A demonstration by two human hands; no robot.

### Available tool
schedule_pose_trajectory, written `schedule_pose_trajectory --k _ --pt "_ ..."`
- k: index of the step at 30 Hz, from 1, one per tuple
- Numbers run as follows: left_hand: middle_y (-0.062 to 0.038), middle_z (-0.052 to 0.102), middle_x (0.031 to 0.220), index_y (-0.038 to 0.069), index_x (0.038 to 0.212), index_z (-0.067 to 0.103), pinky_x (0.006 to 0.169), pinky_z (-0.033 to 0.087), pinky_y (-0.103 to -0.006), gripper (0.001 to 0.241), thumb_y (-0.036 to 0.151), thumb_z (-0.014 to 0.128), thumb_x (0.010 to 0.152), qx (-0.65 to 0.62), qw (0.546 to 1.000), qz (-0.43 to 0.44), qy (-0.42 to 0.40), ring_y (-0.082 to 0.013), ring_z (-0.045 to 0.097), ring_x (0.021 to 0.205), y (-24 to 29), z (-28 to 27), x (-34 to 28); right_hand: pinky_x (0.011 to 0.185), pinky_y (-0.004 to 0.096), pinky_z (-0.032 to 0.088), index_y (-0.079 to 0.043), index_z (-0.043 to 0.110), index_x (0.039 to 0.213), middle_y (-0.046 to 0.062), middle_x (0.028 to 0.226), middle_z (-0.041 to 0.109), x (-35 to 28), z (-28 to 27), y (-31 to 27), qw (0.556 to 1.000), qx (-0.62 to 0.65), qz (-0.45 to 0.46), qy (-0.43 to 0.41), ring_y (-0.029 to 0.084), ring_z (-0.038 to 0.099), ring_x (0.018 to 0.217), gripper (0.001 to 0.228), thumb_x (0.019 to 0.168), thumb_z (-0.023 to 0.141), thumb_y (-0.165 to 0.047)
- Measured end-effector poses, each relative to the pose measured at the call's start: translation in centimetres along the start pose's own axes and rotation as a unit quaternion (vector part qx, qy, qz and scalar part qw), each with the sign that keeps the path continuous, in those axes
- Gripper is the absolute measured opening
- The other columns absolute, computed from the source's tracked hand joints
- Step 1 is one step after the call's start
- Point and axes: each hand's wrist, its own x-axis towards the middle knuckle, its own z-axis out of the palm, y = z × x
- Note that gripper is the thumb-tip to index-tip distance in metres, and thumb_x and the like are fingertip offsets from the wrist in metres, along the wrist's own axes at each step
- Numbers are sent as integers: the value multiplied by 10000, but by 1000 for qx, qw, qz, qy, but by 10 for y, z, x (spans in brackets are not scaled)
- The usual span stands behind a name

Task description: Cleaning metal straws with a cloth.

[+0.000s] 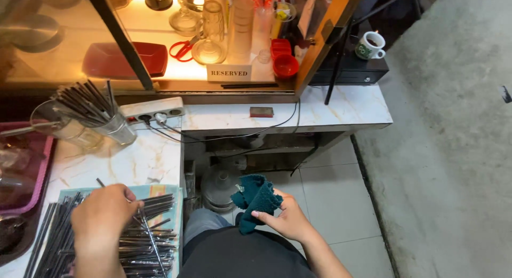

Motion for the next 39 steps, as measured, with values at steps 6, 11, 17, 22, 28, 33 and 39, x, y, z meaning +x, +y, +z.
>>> schedule_pose_trajectory --k 6,11,17,22,28,33,39 --pt "-24 729 1116 262 1083 779 913 585 -424 434 330 904 673 24 994 96 -52 -267 698 1109 -9 76 6 740 284 626 -35 723 1005 40 966 746 -3 0 -2 993 71 89 -29 106 717 867 149 874 781 -77" --pt "-18 708 1032 217 947 787 899 575 -417 149 300 806 824 49 993 111 -1 -251 697 1061 -3 74 -8 847 300 564 -11 751 971 44 988 744 8 0 21 997 -10 -37 -66 143 703 923 100 902 803 -63" --pt "-66 635 876 127 755 742 800 502 -460 99 159 764 663 -13 959 221 175 -288 629 984 -8 81 -22 767 293 575 -24 750 889 26 885 770 54 9 29 989 54 -3 -140 118 698 811 50 889 783 -62" --pt "-69 628 927 122 807 702 810 531 -425 65 77 729 768 4 963 180 201 -285 638 986 -14 92 -30 762 289 564 -25 743 892 27 882 760 89 20 45 980 24 -14 -199 111 691 818 82 855 808 -57" --pt "-180 688 881 22 929 654 695 576 -475 327 220 822 732 -194 971 -84 110 -392 703 834 -8 65 -57 667 285 592 -13 748 884 29 819 763 139 43 21 959 3 66 -277 98 701 736 107 838 807 -90" --pt "-211 714 776 33 918 650 669 580 -500 239 224 781 858 -233 958 -149 82 -414 714 757 -14 73 -71 669 264 575 5 774 900 33 824 793 167 62 5 931 -34 89 -352 86 702 741 114 847 794 -94" --pt "-217 729 860 -16 1033 682 663 557 -480 251 123 762 839 -357 891 -131 248 -406 705 800 -28 52 -94 558 297 429 30 785 873 92 748 752 189 53 30 918 -124 125 -355 123 577 635 120 849 835 -76"
